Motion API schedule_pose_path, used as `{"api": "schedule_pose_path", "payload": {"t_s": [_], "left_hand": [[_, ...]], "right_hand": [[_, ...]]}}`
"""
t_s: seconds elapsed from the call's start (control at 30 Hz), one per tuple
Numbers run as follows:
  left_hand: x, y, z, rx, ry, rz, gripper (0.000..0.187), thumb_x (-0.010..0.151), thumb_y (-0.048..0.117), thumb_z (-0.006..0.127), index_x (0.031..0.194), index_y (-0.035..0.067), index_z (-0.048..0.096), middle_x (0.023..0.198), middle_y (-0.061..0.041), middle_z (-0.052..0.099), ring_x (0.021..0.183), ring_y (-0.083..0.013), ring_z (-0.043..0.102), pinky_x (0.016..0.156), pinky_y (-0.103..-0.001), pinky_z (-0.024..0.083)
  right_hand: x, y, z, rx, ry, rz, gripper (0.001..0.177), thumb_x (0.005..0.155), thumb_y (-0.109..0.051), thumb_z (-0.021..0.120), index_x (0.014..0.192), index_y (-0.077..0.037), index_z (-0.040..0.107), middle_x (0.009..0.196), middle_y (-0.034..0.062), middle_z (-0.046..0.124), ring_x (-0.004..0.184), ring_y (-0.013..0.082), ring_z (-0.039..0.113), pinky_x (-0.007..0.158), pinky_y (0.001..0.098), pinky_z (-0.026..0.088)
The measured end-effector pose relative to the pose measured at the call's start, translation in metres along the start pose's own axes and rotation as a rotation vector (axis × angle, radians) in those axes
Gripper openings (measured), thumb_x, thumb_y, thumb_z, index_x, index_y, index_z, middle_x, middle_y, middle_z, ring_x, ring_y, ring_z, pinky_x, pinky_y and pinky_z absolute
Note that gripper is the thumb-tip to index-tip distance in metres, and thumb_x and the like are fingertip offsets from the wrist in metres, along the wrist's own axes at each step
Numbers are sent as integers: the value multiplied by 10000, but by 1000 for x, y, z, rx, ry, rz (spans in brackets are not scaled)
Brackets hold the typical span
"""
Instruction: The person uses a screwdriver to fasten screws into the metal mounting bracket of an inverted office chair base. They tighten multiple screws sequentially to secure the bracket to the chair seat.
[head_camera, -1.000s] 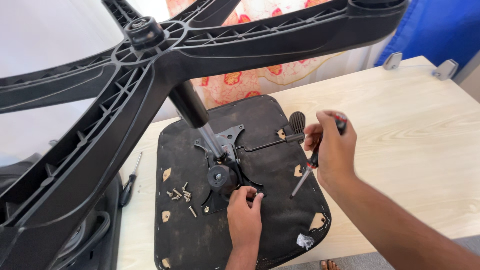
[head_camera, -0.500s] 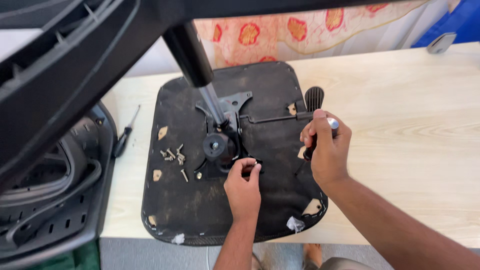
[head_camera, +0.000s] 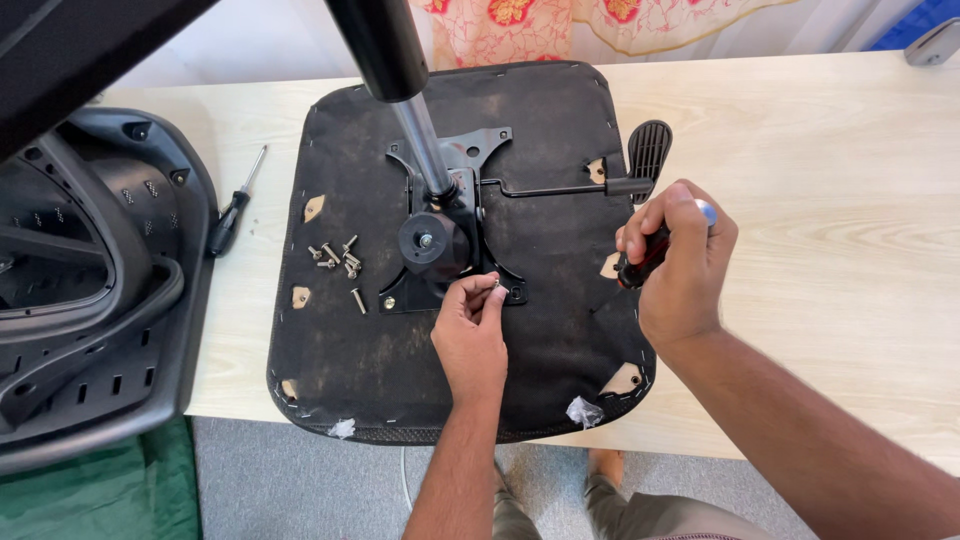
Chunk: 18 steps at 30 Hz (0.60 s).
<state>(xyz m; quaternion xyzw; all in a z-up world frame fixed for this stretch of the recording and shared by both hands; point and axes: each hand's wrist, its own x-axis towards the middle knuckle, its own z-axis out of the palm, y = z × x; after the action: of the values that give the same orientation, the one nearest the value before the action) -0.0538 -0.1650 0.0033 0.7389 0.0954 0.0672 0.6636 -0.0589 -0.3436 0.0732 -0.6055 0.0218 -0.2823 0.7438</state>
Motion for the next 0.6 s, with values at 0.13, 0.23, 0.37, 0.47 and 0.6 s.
{"api": "schedule_pose_path", "payload": {"t_s": [0.13, 0.23, 0.37, 0.47, 0.6], "left_hand": [[-2, 5, 2, 103, -5, 38, 86, 899, 67, 726, 976, 32, 743, 968, -57, 799, 886, -128, 780, 809, -265, 630], [-4, 7, 2, 132, -17, 115, 78, 900, 66, 726, 965, 23, 731, 970, -60, 796, 877, -133, 785, 790, -269, 638], [-4, 7, 1, 260, -57, 213, 64, 909, 69, 717, 961, 31, 721, 951, -63, 787, 868, -151, 780, 775, -285, 636], [0, 8, -2, 379, -108, 263, 70, 922, 71, 704, 983, 39, 696, 951, -64, 762, 876, -176, 764, 772, -310, 622], [1, 6, -4, 514, -153, 376, 113, 906, 51, 719, 1002, 36, 661, 918, -88, 724, 885, -236, 716, 790, -377, 575]], "right_hand": [[-1, -3, 3, -35, -3, 6, 343, 1057, -266, 442, 760, -97, 473, 639, 41, 494, 597, 125, 469, 652, 329, 475], [-1, -7, 7, -20, -1, 28, 333, 1042, -267, 438, 759, -96, 475, 631, 41, 489, 588, 128, 461, 666, 341, 487], [2, -10, 13, 28, -42, 19, 313, 1032, -265, 431, 779, -89, 484, 655, 45, 491, 621, 134, 458, 713, 355, 488], [6, -8, 20, 64, -88, 20, 303, 1025, -263, 424, 789, -84, 489, 679, 51, 494, 648, 142, 474, 731, 359, 485], [7, -1, 30, 126, -117, 33, 308, 1027, -264, 403, 804, -75, 501, 726, 54, 488, 678, 148, 493, 762, 360, 495]]}}
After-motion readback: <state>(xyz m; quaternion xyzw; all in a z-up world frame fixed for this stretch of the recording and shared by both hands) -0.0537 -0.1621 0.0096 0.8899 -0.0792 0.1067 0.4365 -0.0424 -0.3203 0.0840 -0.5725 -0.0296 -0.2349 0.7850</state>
